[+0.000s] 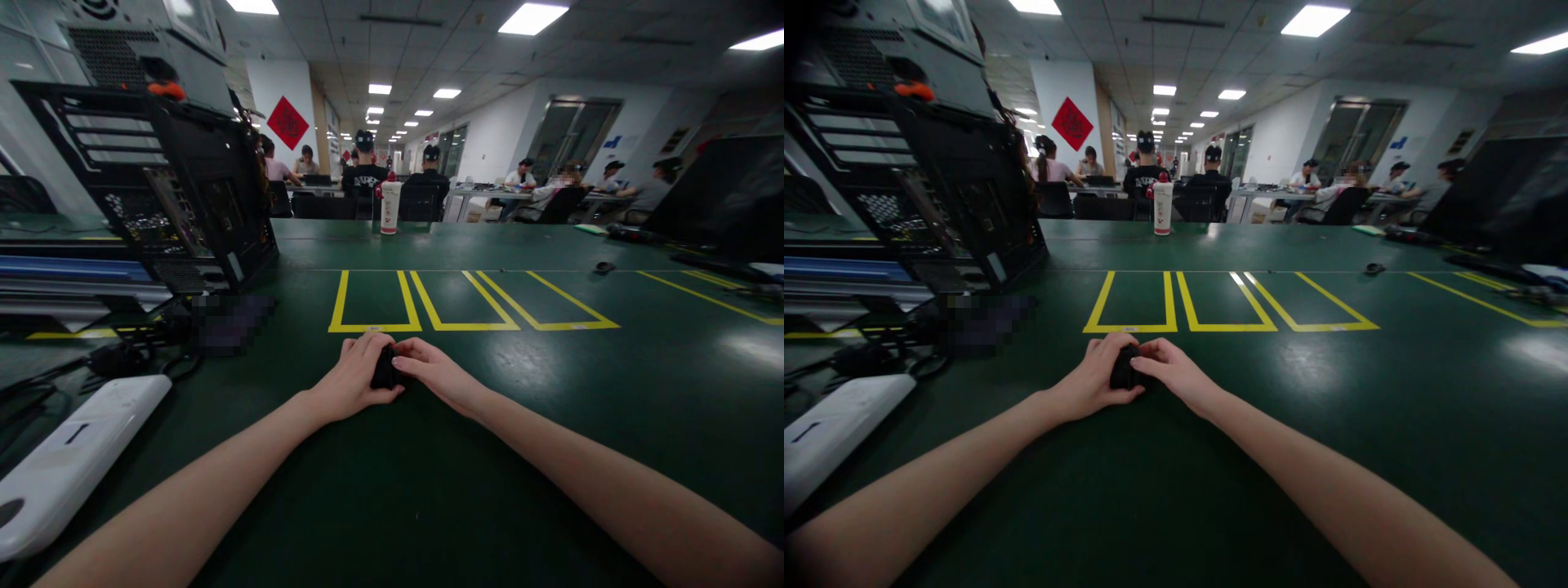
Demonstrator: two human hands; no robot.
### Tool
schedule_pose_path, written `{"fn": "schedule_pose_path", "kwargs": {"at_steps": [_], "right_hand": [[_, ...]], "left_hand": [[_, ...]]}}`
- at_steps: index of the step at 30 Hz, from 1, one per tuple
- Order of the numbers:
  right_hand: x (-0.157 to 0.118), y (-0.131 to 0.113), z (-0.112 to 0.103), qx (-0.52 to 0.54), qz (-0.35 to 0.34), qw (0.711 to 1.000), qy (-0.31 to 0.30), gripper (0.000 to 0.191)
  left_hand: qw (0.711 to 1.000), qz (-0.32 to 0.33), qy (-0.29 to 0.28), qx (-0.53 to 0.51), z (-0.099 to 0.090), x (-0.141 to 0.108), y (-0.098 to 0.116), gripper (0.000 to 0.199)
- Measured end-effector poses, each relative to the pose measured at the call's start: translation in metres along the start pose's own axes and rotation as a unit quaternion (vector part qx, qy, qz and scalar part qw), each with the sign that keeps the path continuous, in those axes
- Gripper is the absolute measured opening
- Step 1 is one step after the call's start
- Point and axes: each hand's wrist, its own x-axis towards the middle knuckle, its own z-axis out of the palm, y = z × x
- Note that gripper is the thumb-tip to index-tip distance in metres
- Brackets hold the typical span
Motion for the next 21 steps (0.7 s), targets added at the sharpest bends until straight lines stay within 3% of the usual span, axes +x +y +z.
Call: {"fn": "schedule_pose_path", "kwargs": {"at_steps": [7, 12, 16, 21], "right_hand": [[-0.0044, -0.0053, -0.0016, -0.010, -0.013, 0.999, -0.047, 0.034], [-0.0049, -0.0060, 0.0008, -0.010, -0.012, 1.000, -0.019, 0.024], [-0.0022, -0.0032, 0.0014, -0.015, -0.002, 1.000, -0.006, 0.027], [-0.0021, -0.0034, 0.0006, -0.011, -0.009, 1.000, -0.024, 0.028]], "left_hand": [[1.000, -0.002, -0.007, -0.001, -0.0013, -0.0004, 0.0003, 0.050], [1.000, -0.001, -0.009, 0.004, -0.0032, 0.0000, 0.0028, 0.052], [1.000, -0.004, -0.023, 0.006, -0.0061, 0.0004, 0.0050, 0.050], [1.000, -0.008, -0.011, 0.008, -0.0051, 0.0002, 0.0046, 0.049]]}}
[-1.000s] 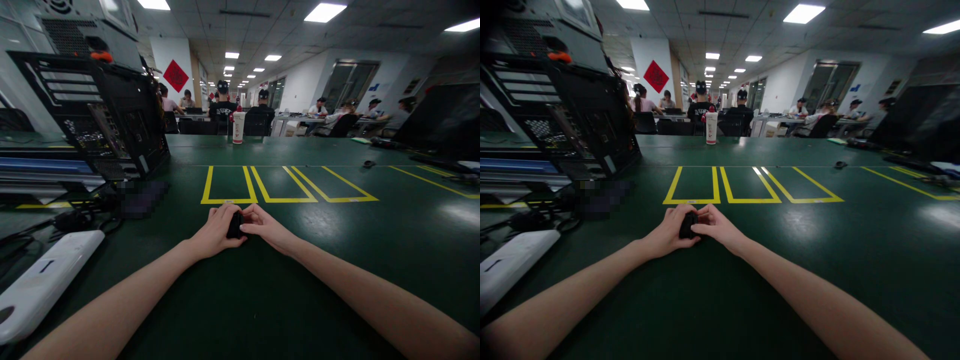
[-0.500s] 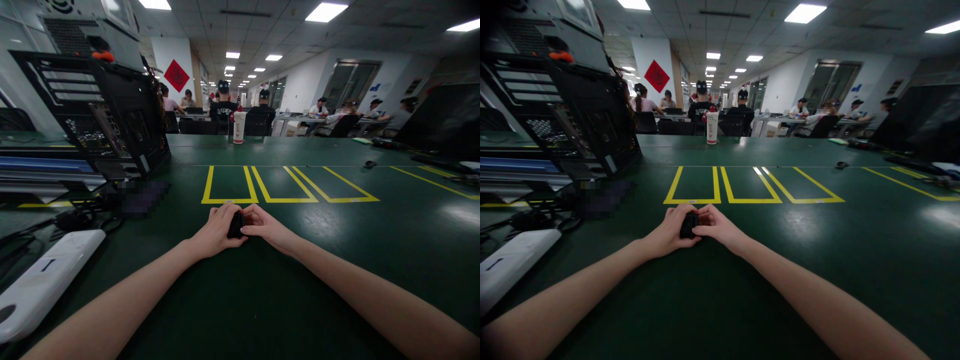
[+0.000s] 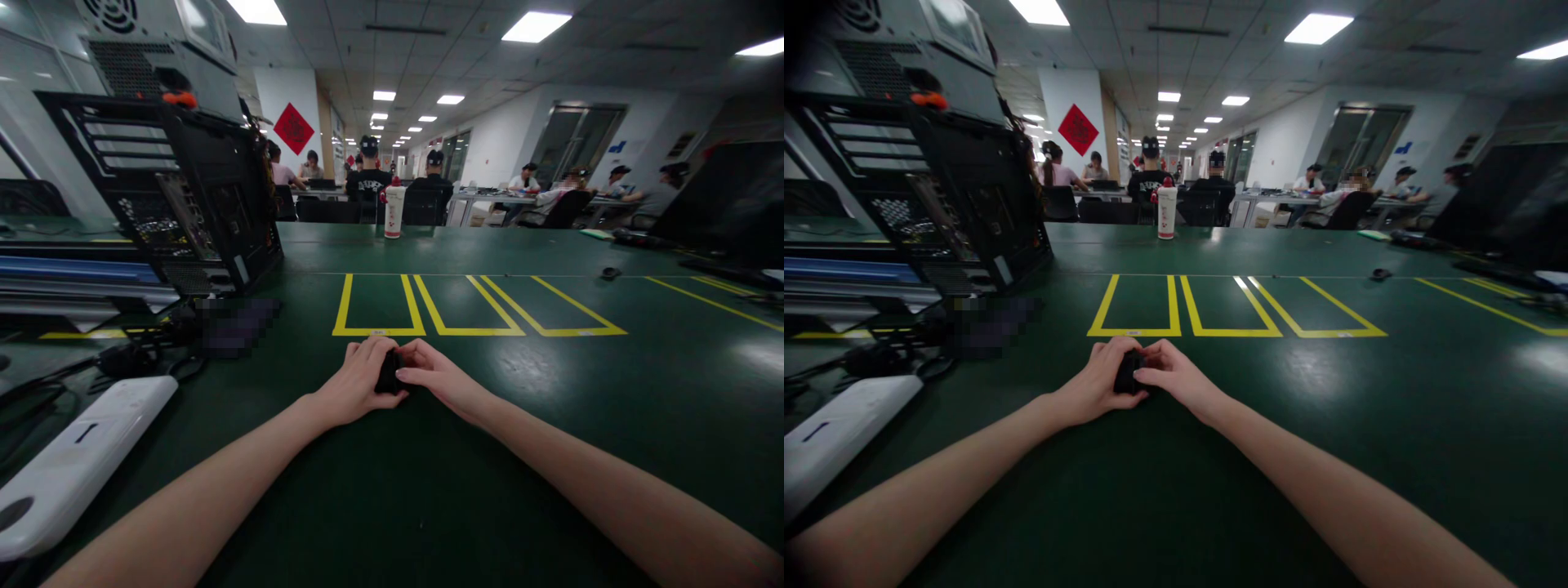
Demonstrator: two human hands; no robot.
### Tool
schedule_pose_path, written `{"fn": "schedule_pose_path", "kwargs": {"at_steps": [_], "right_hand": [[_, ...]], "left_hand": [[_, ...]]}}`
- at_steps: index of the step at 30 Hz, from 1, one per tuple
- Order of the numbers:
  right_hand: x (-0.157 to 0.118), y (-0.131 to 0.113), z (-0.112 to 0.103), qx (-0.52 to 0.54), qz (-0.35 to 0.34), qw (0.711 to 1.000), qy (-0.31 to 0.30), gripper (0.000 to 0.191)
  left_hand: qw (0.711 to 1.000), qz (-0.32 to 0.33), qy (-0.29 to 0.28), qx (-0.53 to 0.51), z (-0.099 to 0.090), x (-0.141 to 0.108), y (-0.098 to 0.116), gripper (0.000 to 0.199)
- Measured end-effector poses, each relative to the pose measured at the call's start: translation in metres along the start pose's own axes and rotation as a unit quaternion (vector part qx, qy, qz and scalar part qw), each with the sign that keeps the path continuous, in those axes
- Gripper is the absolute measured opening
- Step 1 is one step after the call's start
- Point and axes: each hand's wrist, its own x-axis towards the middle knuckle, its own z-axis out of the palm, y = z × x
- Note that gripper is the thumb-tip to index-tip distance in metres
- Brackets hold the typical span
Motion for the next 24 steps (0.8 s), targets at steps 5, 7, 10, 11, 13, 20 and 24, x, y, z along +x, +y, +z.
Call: {"fn": "schedule_pose_path", "kwargs": {"at_steps": [5, 7, 10, 11, 13, 20, 24], "right_hand": [[-0.0037, -0.0053, 0.0013, 0.007, -0.008, 1.000, -0.026, 0.035], [-0.0042, -0.0065, 0.0021, 0.004, -0.007, 1.000, -0.012, 0.027], [-0.0038, -0.0068, 0.0030, -0.003, 0.003, 1.000, 0.010, 0.023], [-0.0035, -0.0067, 0.0031, -0.006, 0.008, 1.000, 0.015, 0.024], [-0.0030, -0.0067, 0.0031, -0.012, 0.020, 0.999, 0.022, 0.027], [-0.0034, -0.0068, 0.0021, 0.003, 0.010, 1.000, 0.005, 0.029], [-0.0028, -0.0049, -0.0001, 0.030, 0.016, 0.999, 0.011, 0.036]], "left_hand": [[1.000, -0.005, -0.007, -0.001, 0.0009, -0.0004, -0.0010, 0.049], [1.000, -0.001, -0.003, 0.001, -0.0001, -0.0003, -0.0004, 0.051], [1.000, 0.005, -0.009, -0.001, -0.0027, 0.0002, 0.0014, 0.051], [1.000, 0.005, -0.011, -0.001, -0.0035, 0.0004, 0.0021, 0.050], [1.000, 0.006, -0.014, 0.000, -0.0048, 0.0005, 0.0031, 0.049], [1.000, -0.006, -0.007, -0.006, -0.0035, -0.0002, 0.0019, 0.050], [1.000, -0.007, -0.006, -0.009, -0.0018, -0.0002, 0.0000, 0.050]]}}
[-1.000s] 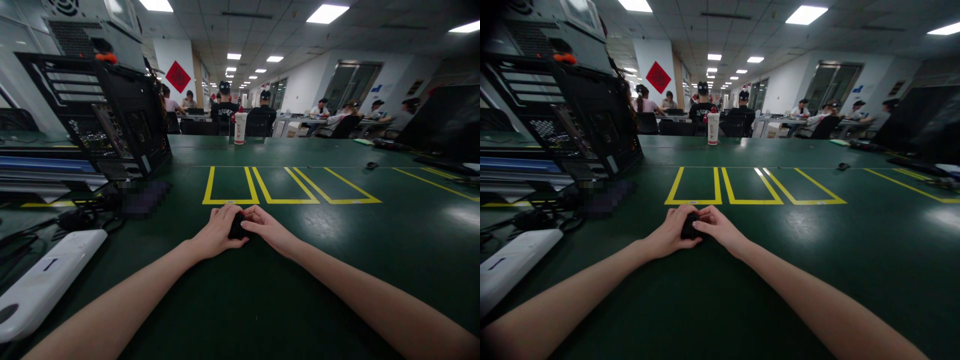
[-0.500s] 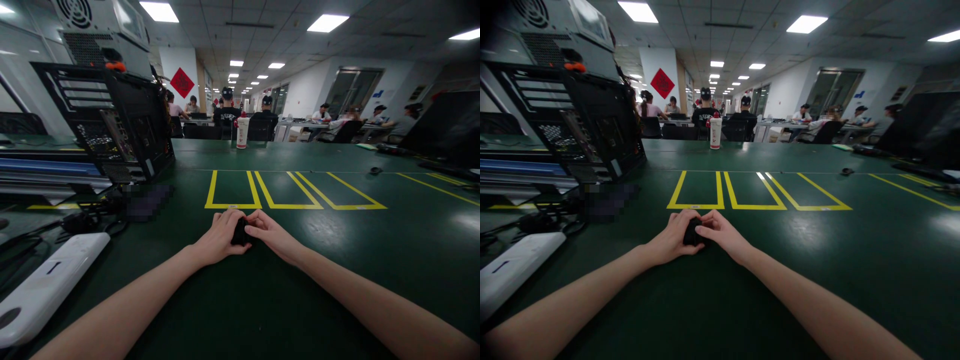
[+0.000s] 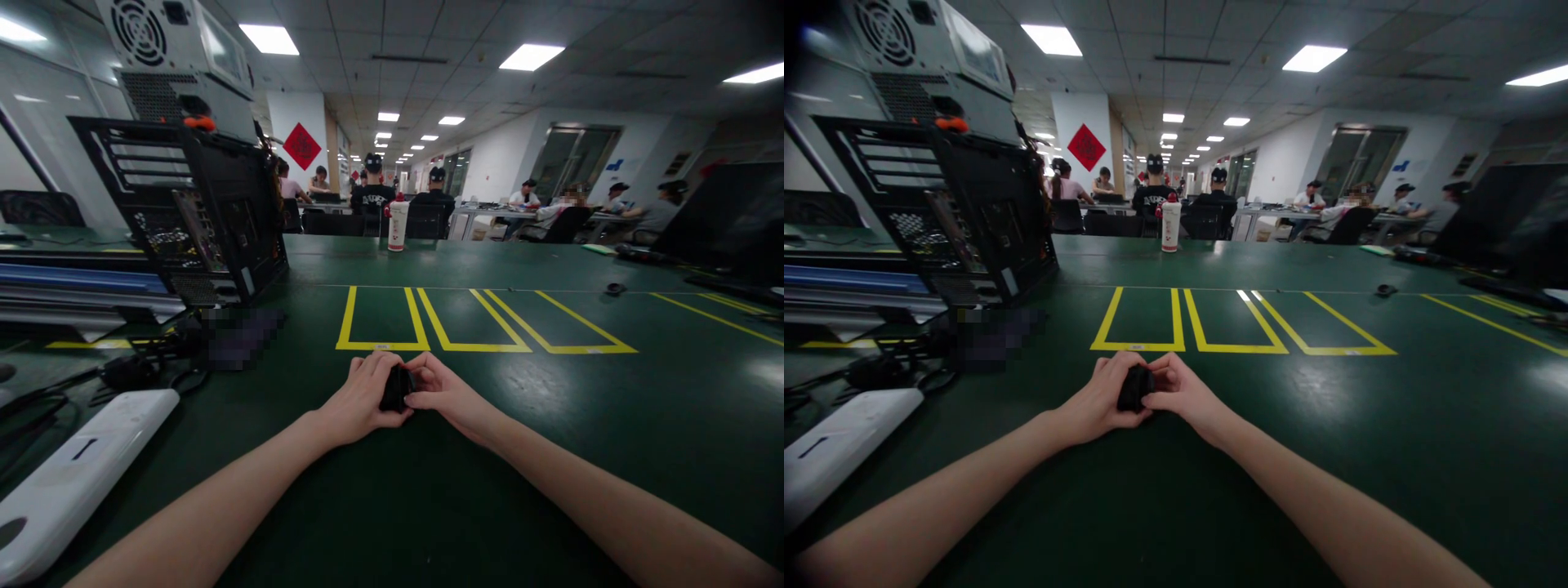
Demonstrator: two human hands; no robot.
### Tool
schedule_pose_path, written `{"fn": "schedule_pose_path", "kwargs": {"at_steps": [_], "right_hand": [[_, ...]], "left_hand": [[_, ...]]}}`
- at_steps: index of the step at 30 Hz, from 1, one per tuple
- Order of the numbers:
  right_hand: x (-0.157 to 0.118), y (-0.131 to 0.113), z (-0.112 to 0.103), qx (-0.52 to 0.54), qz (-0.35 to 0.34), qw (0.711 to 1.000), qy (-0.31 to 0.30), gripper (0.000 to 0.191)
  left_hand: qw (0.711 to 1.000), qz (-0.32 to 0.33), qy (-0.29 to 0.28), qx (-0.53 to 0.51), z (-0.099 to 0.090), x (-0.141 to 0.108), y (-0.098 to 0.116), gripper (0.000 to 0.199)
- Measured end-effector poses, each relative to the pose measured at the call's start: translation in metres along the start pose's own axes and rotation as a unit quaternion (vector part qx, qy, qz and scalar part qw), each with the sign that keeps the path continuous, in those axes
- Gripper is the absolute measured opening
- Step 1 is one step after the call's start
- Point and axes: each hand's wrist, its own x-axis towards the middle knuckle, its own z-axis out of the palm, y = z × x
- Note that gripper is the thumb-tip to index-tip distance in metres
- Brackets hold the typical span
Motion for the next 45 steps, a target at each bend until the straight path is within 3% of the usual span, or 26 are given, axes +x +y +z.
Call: {"fn": "schedule_pose_path", "kwargs": {"at_steps": [4, 15, 25, 32, 41, 45], "right_hand": [[0.002, -0.002, -0.003, 0.027, 0.018, 0.999, 0.038, 0.032], [0.010, -0.001, -0.001, -0.058, 0.021, 0.998, 0.002, 0.035], [0.005, -0.003, 0.005, -0.003, 0.058, 0.998, 0.004, 0.046], [0.004, 0.000, 0.010, 0.005, 0.043, 0.999, 0.025, 0.041], [0.005, -0.004, 0.004, 0.021, 0.052, 0.998, 0.040, 0.037], [0.006, -0.006, 0.003, 0.035, 0.070, 0.997, 0.026, 0.034]], "left_hand": [[1.000, -0.006, 0.011, -0.005, 0.002, 0.000, -0.002, 0.052], [1.000, -0.007, -0.016, -0.009, -0.008, 0.000, 0.007, 0.047], [1.000, 0.006, 0.001, 0.016, -0.003, -0.001, 0.005, 0.058], [0.991, -0.001, 0.041, 0.126, 0.006, 0.001, 0.001, 0.076], [0.999, -0.018, 0.038, 0.019, 0.006, -0.001, -0.009, 0.088], [0.998, -0.003, 0.018, 0.056, 0.004, 0.001, -0.008, 0.083]]}}
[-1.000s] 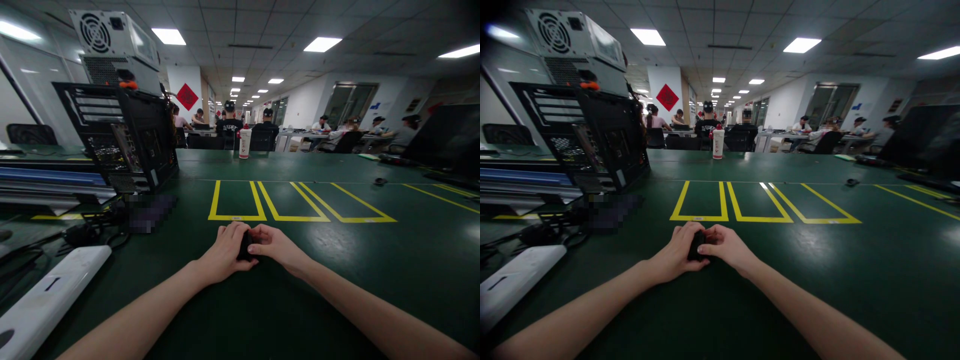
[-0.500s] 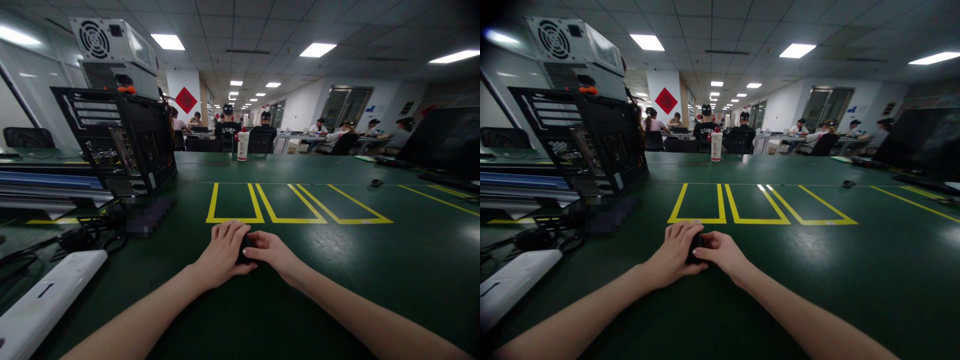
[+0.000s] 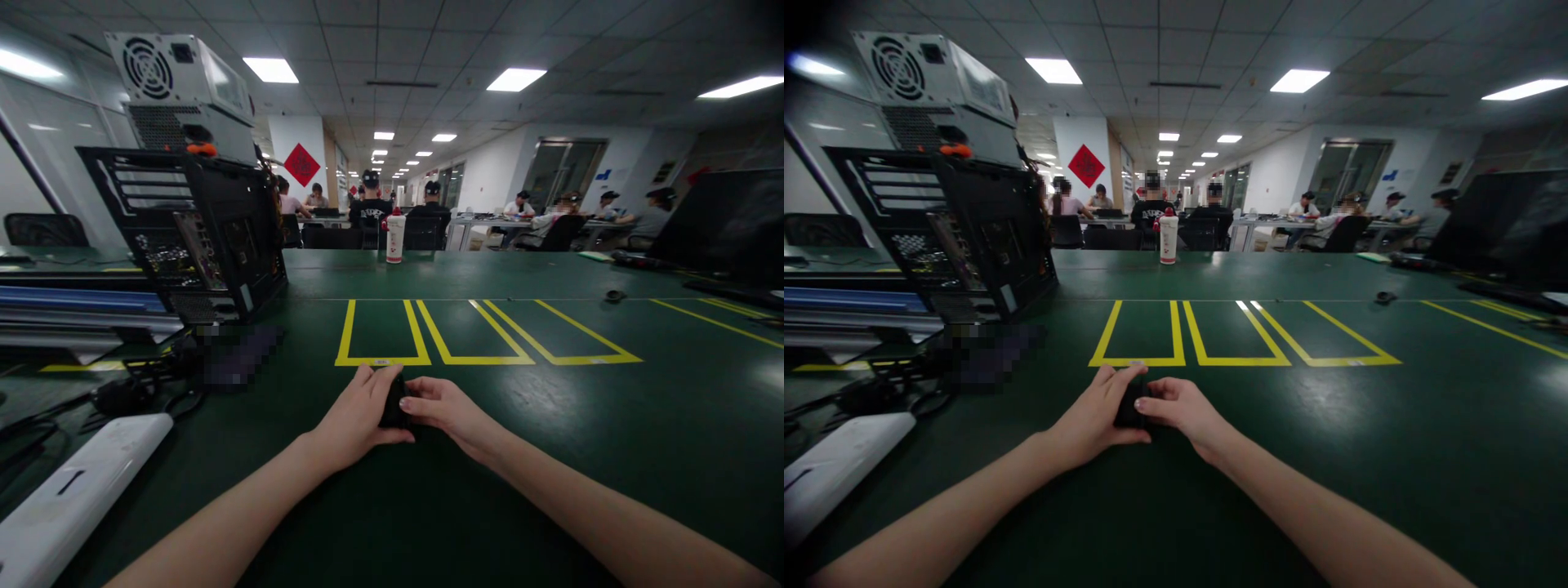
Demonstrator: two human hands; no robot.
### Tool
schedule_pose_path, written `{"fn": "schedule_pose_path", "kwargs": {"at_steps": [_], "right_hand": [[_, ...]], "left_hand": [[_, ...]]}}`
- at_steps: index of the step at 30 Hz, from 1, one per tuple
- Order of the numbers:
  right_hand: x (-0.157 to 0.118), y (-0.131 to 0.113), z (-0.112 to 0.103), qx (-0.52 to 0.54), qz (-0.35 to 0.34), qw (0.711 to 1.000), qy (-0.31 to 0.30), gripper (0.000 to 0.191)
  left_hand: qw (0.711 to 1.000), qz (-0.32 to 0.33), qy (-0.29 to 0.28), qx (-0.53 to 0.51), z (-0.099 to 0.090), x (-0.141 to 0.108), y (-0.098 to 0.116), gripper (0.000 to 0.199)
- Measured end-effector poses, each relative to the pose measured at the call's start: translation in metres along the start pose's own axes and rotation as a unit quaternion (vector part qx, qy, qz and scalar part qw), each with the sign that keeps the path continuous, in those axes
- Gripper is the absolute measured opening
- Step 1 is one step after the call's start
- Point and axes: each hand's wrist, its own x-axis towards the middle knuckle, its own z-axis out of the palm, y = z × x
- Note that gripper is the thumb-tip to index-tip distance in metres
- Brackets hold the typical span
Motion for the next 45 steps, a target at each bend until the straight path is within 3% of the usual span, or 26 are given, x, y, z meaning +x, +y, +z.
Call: {"fn": "schedule_pose_path", "kwargs": {"at_steps": [4, 8, 16, 22, 26, 31, 40, 45], "right_hand": [[-0.001, -0.001, 0.003, 0.022, 0.013, 1.000, -0.013, 0.031], [-0.002, -0.002, 0.003, 0.018, 0.030, 0.999, -0.015, 0.033], [-0.007, 0.000, 0.005, -0.012, 0.019, 1.000, -0.005, 0.031], [-0.004, 0.009, 0.005, -0.129, -0.102, 0.986, -0.008, 0.025], [-0.005, 0.010, 0.002, -0.192, -0.130, 0.972, -0.023, 0.024], [-0.010, 0.003, -0.001, -0.166, -0.111, 0.977, -0.070, 0.022], [-0.012, 0.005, 0.005, -0.219, -0.149, 0.964, 0.001, 0.022], [-0.014, 0.003, 0.007, -0.145, -0.133, 0.980, -0.027, 0.017]], "left_hand": [[0.999, -0.002, 0.010, 0.040, 0.000, 0.002, 0.004, 0.086], [0.999, -0.032, -0.019, -0.025, 0.000, 0.000, 0.005, 0.077], [0.988, -0.068, -0.010, -0.137, 0.001, -0.003, 0.006, 0.066], [0.978, -0.094, 0.000, -0.184, 0.005, -0.003, 0.006, 0.066], [0.973, -0.092, 0.014, -0.212, 0.006, -0.003, 0.005, 0.065], [0.974, -0.086, -0.010, -0.210, -0.002, -0.004, 0.008, 0.063], [0.990, -0.041, 0.023, -0.136, 0.001, -0.006, 0.009, 0.065], [0.991, -0.028, 0.048, -0.123, 0.005, -0.007, 0.007, 0.067]]}}
